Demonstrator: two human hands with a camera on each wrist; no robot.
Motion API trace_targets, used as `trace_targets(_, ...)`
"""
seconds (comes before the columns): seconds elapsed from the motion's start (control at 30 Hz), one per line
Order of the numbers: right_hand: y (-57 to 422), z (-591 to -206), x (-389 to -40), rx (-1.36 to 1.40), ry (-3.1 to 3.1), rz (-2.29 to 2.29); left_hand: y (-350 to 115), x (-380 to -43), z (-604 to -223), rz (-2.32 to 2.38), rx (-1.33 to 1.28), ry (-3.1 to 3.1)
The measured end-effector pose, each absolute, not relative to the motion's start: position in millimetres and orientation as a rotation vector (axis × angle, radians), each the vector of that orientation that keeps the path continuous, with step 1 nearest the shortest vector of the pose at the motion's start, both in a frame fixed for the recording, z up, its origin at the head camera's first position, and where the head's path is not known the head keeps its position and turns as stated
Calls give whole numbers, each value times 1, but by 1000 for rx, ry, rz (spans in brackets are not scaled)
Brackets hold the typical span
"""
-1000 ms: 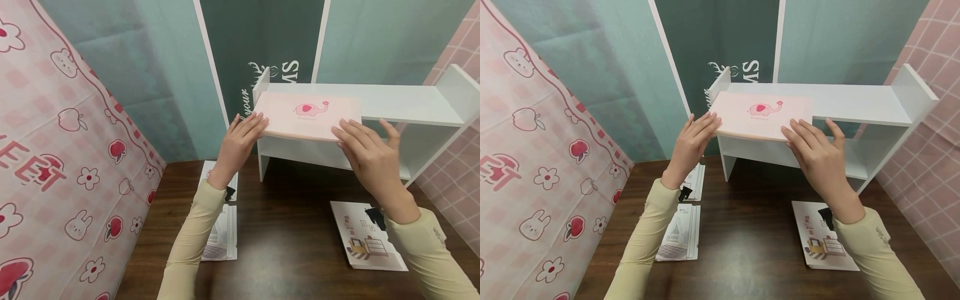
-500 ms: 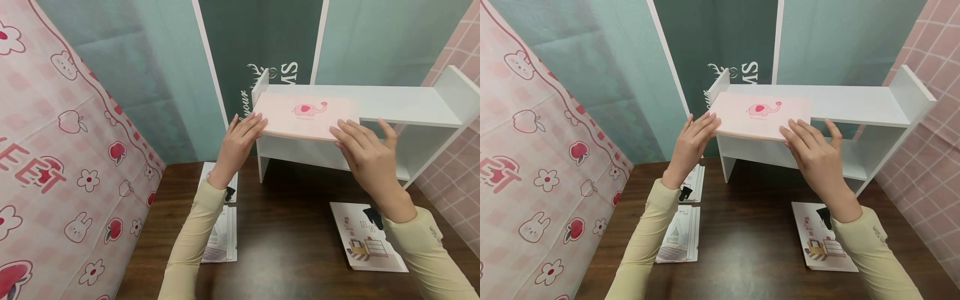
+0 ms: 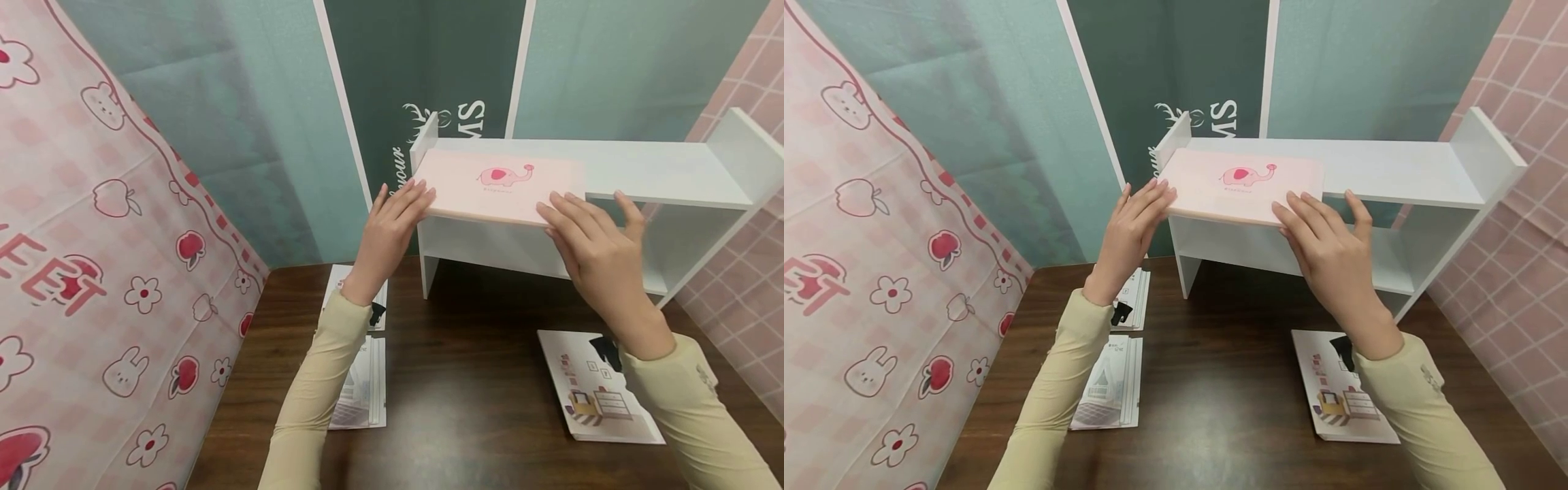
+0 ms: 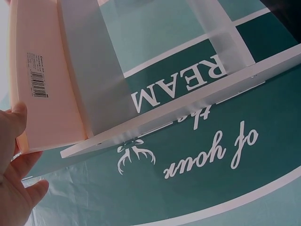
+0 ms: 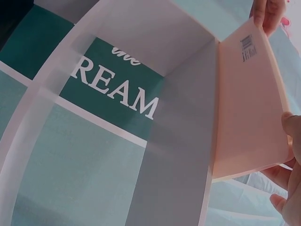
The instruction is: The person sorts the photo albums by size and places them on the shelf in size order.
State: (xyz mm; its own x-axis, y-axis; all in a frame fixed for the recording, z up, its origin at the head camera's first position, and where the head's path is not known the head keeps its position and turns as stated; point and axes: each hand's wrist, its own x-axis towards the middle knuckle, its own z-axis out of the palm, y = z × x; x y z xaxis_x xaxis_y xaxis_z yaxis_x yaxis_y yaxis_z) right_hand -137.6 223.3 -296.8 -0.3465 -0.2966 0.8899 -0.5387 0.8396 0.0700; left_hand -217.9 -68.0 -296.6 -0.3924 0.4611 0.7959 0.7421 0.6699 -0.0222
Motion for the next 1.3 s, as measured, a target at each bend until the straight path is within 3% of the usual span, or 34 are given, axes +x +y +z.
trace_targets(1.3,226,-296,-145,567,-2026,275,-63,-223,-294,-439,-879,-2117)
